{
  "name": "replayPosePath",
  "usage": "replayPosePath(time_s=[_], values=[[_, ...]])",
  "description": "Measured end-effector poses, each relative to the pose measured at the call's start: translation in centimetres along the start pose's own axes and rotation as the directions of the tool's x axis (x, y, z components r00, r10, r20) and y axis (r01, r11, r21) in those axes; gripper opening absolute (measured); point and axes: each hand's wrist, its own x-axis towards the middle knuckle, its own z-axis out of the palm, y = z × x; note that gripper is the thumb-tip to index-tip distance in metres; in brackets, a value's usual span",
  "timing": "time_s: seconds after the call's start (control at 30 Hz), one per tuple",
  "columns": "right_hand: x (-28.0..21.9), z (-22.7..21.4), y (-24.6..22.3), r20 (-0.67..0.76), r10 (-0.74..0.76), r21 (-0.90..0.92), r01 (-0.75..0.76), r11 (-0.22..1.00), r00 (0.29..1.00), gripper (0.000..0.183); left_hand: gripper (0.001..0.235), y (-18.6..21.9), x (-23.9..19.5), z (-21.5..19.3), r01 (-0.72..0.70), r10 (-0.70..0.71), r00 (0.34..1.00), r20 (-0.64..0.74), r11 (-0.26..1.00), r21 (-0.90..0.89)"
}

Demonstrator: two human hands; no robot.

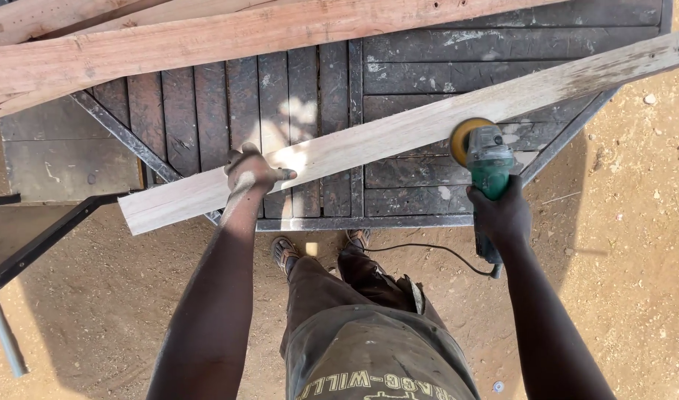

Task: Sanding a long wooden plank using a handheld angle grinder with a sanding attachment to smooth the surface.

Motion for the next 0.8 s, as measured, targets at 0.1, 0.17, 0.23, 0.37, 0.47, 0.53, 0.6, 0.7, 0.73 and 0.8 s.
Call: replayPosePath(time_s=[0.1, 0.17, 0.23, 0.37, 0.47, 0.53, 0.6, 0.7, 0.73, 0.8], values=[[0.4, 0.7, -0.3, -0.008, 0.012, 0.047, -0.011, 0.999, 1.000, 0.068, 0.088, 0.0, 0.6, 0.2, 0.015, -0.015, 1.000, -0.007, 1.000, 0.022], [-1.7, 1.7, -3.6, 0.021, 0.007, 0.046, -0.008, 0.999, 1.000, 0.066, 0.088, -0.7, 1.7, 1.1, 0.000, 0.000, 1.000, -0.023, 1.000, 0.031], [-3.7, 3.2, -6.5, 0.050, 0.002, 0.044, -0.004, 0.999, 0.999, 0.063, 0.089, -1.1, 2.2, 1.3, -0.013, 0.015, 0.999, -0.037, 0.999, 0.039], [-6.8, 6.0, -10.6, 0.218, -0.142, -0.053, 0.157, 0.986, 0.966, 0.062, 0.076, -1.0, 1.4, 0.6, 0.023, -0.020, 0.999, 0.046, 0.997, -0.079], [-7.3, 7.0, -12.0, 0.314, -0.226, -0.105, 0.270, 0.957, 0.922, 0.061, 0.078, -1.2, 1.2, 0.6, 0.061, -0.057, 0.997, 0.042, 0.993, -0.102], [-6.9, 6.9, -12.0, 0.338, -0.258, -0.140, 0.319, 0.937, 0.905, 0.061, 0.083, -1.1, 1.5, 0.8, 0.067, -0.061, 0.997, 0.051, 0.991, -0.112], [-6.0, 6.2, -11.6, 0.320, -0.261, -0.150, 0.321, 0.935, 0.911, 0.062, 0.088, -1.1, 1.7, 1.1, 0.074, -0.067, 0.996, 0.053, 0.989, -0.132], [-3.3, 3.4, -10.9, 0.212, -0.115, -0.066, 0.132, 0.989, 0.970, 0.064, 0.076, 0.0, 0.5, -0.6, 0.061, -0.057, 0.998, 0.030, 0.989, -0.135], [-1.6, 2.8, -9.8, 0.215, -0.117, -0.064, 0.134, 0.989, 0.970, 0.064, 0.076, 0.0, 0.4, -0.7, 0.063, -0.060, 0.998, 0.028, 0.989, -0.134], [1.9, 1.4, -7.3, 0.081, -0.061, -0.078, 0.067, 0.995, 0.995, 0.063, 0.071, 0.2, 0.4, -0.6, 0.054, -0.050, 0.998, 0.036, 0.987, -0.149]])
